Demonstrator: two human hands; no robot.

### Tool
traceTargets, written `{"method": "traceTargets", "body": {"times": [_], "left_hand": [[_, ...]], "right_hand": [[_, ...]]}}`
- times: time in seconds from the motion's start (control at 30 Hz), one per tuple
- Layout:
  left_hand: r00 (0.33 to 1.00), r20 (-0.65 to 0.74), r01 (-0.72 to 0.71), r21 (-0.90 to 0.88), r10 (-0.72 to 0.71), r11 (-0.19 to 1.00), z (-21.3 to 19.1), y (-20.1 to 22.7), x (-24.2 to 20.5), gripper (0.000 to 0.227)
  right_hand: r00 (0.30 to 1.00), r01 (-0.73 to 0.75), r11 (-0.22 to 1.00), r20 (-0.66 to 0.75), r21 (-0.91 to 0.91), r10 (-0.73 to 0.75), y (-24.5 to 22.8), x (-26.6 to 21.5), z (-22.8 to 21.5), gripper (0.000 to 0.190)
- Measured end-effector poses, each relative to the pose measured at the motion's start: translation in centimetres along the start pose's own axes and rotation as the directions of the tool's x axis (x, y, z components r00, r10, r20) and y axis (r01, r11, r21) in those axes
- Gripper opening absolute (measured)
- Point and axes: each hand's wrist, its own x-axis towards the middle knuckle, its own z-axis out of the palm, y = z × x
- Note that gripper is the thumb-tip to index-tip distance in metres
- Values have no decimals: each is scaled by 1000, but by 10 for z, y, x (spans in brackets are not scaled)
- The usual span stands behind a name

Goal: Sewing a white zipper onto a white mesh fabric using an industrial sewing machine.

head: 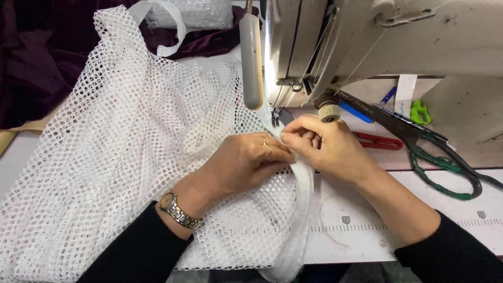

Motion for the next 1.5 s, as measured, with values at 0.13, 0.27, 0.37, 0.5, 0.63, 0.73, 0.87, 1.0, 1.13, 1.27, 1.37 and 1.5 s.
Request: {"method": "traceTargets", "body": {"times": [0.13,0.27,0.37,0.5,0.63,0.73,0.87,1.0,1.13,1.27,1.37,1.5], "left_hand": [[999,33,41,-45,-39,998,-15,12,3,8],[991,14,133,-91,-132,987,-15,0,1,8],[975,-98,193,-51,-197,980,-12,-19,-3,5],[928,-200,333,71,-314,940,-17,-35,-3,8],[920,-168,366,51,-353,929,-17,-35,1,9],[913,-173,375,2,-369,927,-16,-45,3,13],[903,-136,407,-42,-408,913,-17,-46,6,22],[870,-115,480,-25,-479,877,-16,-43,9,22],[863,-131,495,27,-488,869,-14,-46,10,13],[872,-100,482,9,-479,876,-15,-44,9,20],[866,-69,493,-40,-495,869,-12,-40,7,30],[855,-73,511,-47,-513,858,-13,-37,7,24]], "right_hand": [[1000,26,999,13,-35,-26,6,-1,0,19],[997,77,984,17,-163,-75,3,1,3,17],[997,61,957,-18,-284,-69,-3,3,8,17],[993,33,927,-94,-375,-73,-13,5,18,24],[996,-46,865,-85,-500,4,-10,9,31,27],[993,-90,809,-114,-581,29,11,14,33,22],[964,-229,965,-165,-125,208,22,19,31,6],[911,-366,913,-131,183,391,22,22,32,14],[898,-390,897,-131,208,420,21,22,33,12],[908,-367,911,-140,191,395,21,20,31,15],[916,-352,924,-147,151,373,27,17,26,16],[931,-316,942,-155,111,330,44,15,22,16]]}}
